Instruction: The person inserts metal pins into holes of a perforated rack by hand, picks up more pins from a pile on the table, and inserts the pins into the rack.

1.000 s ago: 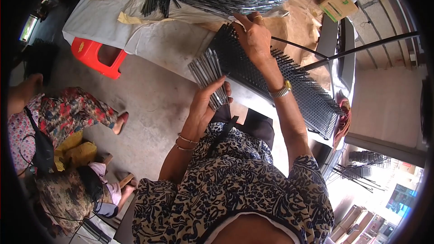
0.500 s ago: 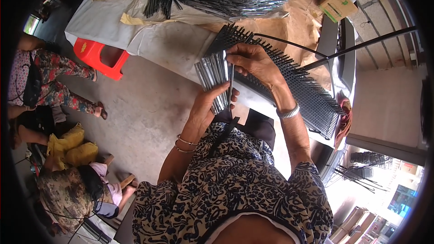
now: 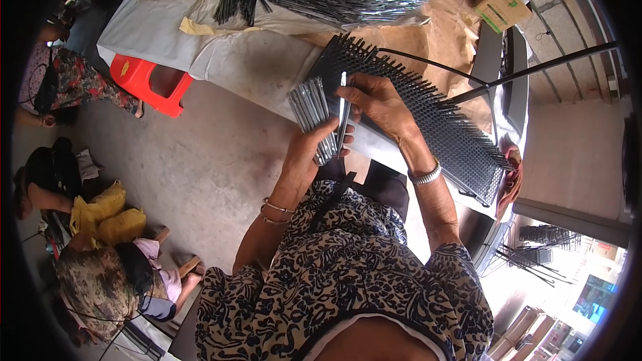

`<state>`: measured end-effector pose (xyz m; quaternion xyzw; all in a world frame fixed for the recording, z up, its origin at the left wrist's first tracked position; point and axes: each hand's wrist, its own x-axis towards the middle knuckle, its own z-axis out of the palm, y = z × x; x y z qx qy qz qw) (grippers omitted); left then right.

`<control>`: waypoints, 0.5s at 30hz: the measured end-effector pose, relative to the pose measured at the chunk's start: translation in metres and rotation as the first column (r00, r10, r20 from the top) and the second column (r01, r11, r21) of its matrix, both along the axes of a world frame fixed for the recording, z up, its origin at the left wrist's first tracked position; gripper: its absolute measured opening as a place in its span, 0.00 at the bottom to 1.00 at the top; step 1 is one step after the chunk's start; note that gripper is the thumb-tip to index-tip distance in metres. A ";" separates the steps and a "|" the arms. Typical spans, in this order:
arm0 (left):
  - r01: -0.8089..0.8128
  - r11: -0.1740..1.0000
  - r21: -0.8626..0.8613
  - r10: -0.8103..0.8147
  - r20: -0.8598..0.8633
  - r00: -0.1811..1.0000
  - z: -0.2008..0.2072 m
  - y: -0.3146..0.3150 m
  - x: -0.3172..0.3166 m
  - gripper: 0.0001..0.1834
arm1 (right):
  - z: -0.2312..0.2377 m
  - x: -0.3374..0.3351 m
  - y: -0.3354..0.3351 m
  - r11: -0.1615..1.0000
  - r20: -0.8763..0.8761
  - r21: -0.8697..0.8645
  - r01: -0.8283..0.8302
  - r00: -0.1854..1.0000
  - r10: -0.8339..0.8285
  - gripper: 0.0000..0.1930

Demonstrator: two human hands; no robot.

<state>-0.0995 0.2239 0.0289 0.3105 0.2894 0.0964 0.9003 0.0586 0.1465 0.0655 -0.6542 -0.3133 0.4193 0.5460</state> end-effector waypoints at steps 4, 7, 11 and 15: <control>-0.084 0.995 -0.055 0.082 -0.029 0.996 -0.024 0.008 0.005 0.12 | 0.024 -0.003 0.002 0.943 0.098 0.213 0.256 0.955 -0.281 0.08; -0.057 0.996 -0.074 0.058 0.009 0.998 -0.039 0.013 0.010 0.11 | 0.028 -0.009 -0.006 0.898 0.689 0.424 0.122 0.600 -0.407 0.08; 0.038 0.959 -0.281 -0.001 0.131 0.991 -0.029 0.011 0.019 0.11 | -0.008 -0.039 -0.035 0.968 0.879 0.218 -0.121 0.455 -0.141 0.18; 0.017 0.942 -0.336 0.011 0.081 0.997 -0.030 0.012 0.020 0.11 | -0.013 -0.049 -0.053 0.981 0.946 0.084 -0.175 0.325 -0.023 0.23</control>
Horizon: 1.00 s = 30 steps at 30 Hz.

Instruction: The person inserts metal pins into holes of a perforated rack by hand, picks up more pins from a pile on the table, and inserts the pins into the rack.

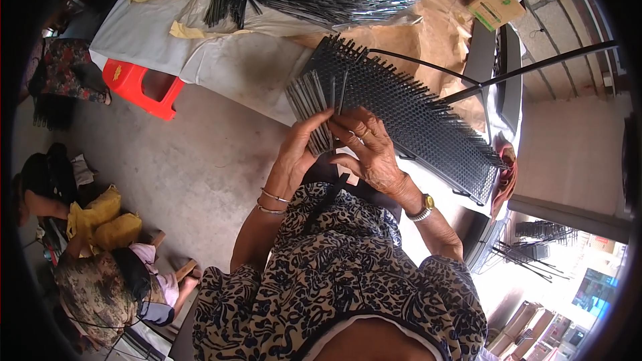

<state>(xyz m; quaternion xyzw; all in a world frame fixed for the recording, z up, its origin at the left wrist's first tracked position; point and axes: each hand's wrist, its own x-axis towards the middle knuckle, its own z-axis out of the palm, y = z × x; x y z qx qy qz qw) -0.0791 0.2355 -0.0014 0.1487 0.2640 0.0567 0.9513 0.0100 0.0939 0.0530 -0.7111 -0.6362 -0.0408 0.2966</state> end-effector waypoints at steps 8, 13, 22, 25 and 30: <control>0.070 0.969 0.238 -0.081 0.040 0.996 -0.006 -0.002 0.002 0.10 | -0.003 0.017 0.010 0.948 -0.988 0.089 0.304 0.151 0.044 0.10; 0.074 0.958 0.278 -0.078 0.001 0.997 0.005 -0.008 -0.001 0.09 | 0.008 0.057 0.026 0.960 -0.951 -0.119 0.254 0.248 -0.184 0.21; 0.184 0.928 0.325 -0.167 -0.079 0.983 0.010 -0.009 -0.009 0.09 | 0.003 0.070 0.029 0.986 -0.985 -0.129 0.104 0.098 -0.139 0.06; 0.177 0.948 0.264 -0.180 -0.014 0.984 0.012 -0.007 -0.007 0.10 | 0.003 0.072 0.033 0.983 -0.979 -0.143 0.117 0.130 -0.158 0.06; 0.213 0.939 0.270 -0.209 -0.044 0.977 0.006 -0.009 -0.005 0.09 | 0.001 0.078 0.035 0.966 -0.974 -0.176 0.187 0.108 -0.198 0.08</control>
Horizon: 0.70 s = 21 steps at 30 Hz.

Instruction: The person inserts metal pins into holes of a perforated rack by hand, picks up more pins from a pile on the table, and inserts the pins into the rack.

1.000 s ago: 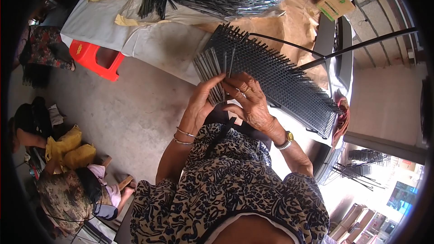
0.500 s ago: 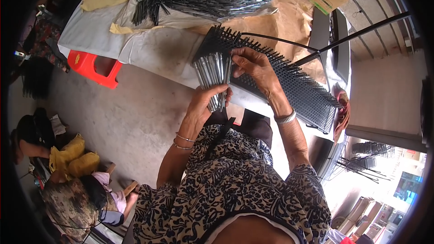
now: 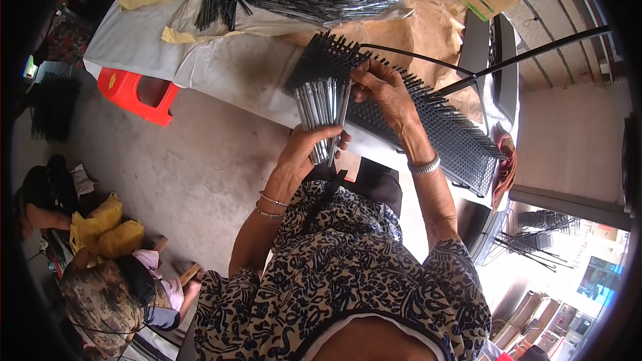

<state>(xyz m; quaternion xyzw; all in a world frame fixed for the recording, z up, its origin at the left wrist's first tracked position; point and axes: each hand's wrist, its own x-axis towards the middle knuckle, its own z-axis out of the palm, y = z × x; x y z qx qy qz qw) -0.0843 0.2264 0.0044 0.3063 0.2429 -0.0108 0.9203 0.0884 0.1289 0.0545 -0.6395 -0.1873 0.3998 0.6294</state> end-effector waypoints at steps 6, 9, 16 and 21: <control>0.006 0.998 0.063 -0.005 -0.010 1.000 -0.001 0.005 0.001 0.10 | 0.008 0.001 0.004 0.996 0.205 0.041 0.085 0.974 -0.091 0.09; 0.018 0.998 0.063 -0.019 0.018 1.000 -0.008 0.007 0.000 0.09 | 0.021 0.000 0.002 0.970 0.294 0.136 0.201 0.927 -0.233 0.08; -0.063 0.985 -0.158 0.058 -0.034 0.998 -0.013 0.004 0.011 0.08 | 0.029 -0.040 -0.022 0.979 0.872 0.175 0.101 0.446 -0.202 0.07; -0.133 0.913 -0.386 0.147 0.008 0.989 -0.019 0.006 0.019 0.08 | -0.006 -0.075 -0.047 0.985 1.000 -0.010 -0.170 0.025 0.014 0.20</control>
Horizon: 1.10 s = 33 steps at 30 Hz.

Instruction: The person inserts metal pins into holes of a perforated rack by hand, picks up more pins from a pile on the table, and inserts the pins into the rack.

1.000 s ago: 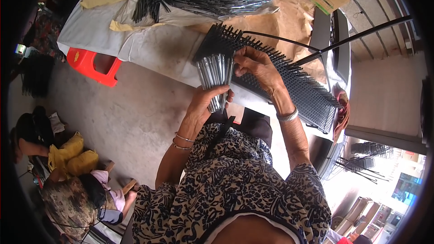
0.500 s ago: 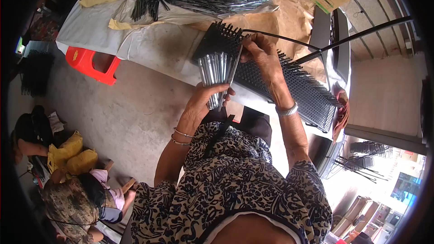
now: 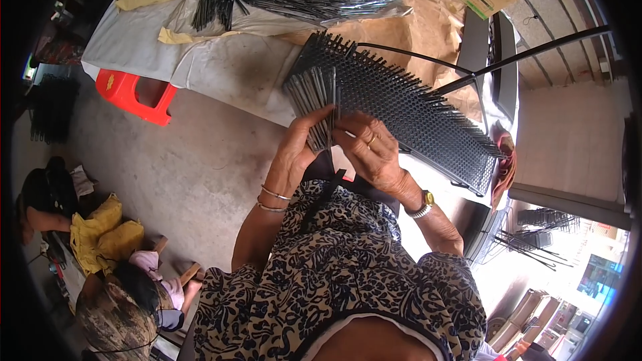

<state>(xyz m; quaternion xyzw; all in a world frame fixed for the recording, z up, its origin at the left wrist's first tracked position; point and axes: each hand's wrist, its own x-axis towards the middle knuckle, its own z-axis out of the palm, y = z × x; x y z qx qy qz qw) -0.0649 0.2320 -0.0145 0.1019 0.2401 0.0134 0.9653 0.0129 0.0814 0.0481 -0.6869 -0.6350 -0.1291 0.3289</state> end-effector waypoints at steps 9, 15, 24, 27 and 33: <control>0.053 0.949 0.310 -0.057 0.002 0.998 0.019 -0.005 -0.009 0.08 | 0.008 0.011 0.000 0.979 -0.973 -0.069 0.192 0.204 -0.108 0.19; 0.063 0.872 0.486 -0.054 -0.034 0.998 0.030 -0.014 -0.015 0.13 | 0.011 0.043 0.018 0.961 -0.958 -0.260 -0.090 0.147 -0.245 0.15; 0.158 0.828 0.538 -0.125 -0.098 0.987 0.035 -0.003 -0.026 0.13 | 0.011 0.051 0.025 0.970 -0.972 -0.229 -0.079 0.078 -0.223 0.12; 0.172 0.822 0.543 -0.149 -0.087 0.985 0.030 -0.001 -0.027 0.12 | 0.013 0.053 0.027 0.965 -0.967 -0.242 -0.098 0.105 -0.232 0.12; 0.208 0.819 0.535 -0.184 -0.098 0.978 0.031 0.003 -0.027 0.12 | 0.013 0.062 0.029 0.954 -0.965 -0.253 -0.164 0.120 -0.235 0.11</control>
